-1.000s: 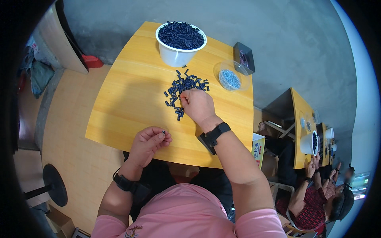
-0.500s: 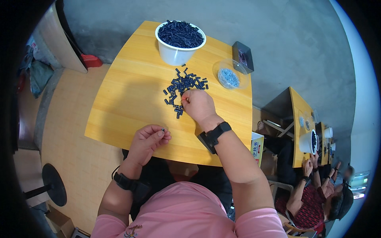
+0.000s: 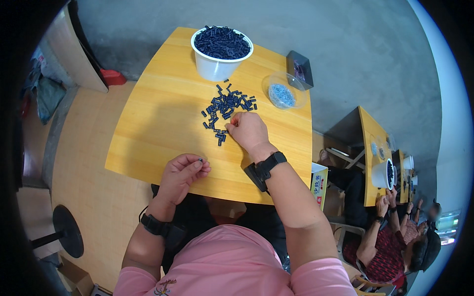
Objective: Assembling small electronic or plastic components by inserting pins into black housings.
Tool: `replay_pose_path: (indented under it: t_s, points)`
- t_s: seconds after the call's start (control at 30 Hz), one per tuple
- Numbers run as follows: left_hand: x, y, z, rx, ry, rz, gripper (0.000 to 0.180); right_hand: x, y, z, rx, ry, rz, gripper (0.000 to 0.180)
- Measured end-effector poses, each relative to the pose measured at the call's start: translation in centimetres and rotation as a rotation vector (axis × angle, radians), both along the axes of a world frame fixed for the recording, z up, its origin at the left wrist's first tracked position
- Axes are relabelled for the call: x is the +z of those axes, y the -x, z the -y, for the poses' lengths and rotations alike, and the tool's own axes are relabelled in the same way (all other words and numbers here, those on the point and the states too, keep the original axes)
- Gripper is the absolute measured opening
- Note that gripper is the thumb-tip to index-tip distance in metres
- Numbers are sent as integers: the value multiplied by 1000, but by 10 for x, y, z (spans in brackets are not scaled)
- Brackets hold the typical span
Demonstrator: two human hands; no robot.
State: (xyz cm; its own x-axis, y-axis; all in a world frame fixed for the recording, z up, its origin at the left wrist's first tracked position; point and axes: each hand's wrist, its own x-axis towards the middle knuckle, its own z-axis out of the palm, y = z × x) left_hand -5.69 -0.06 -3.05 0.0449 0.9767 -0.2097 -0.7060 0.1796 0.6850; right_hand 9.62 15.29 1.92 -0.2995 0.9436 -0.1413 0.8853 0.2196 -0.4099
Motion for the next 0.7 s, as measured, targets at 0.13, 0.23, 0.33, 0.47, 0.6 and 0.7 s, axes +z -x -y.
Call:
replay_pose_path:
  t_s: [0.13,0.23,0.33,0.47,0.6,0.7]
  points:
    - [-1,-1,0,-6,3,11,11,-6,0,-2,77,-127,28,17]
    - [-2,0,1,6,21,2,11,-4,0,0,108,-138,58,15]
    - [-1,-1,1,4,13,-9,11,2,-5,5,71,-144,-10,14]
    - [3,-6,2,-3,22,-105,13,7,-25,17,-19,-65,-466,15]
    - [12,-12,8,-28,8,-196,15,18,-37,46,-66,107,-661,14]
    - [27,-23,14,-72,19,-264,17,26,-48,69,-88,370,-829,12]
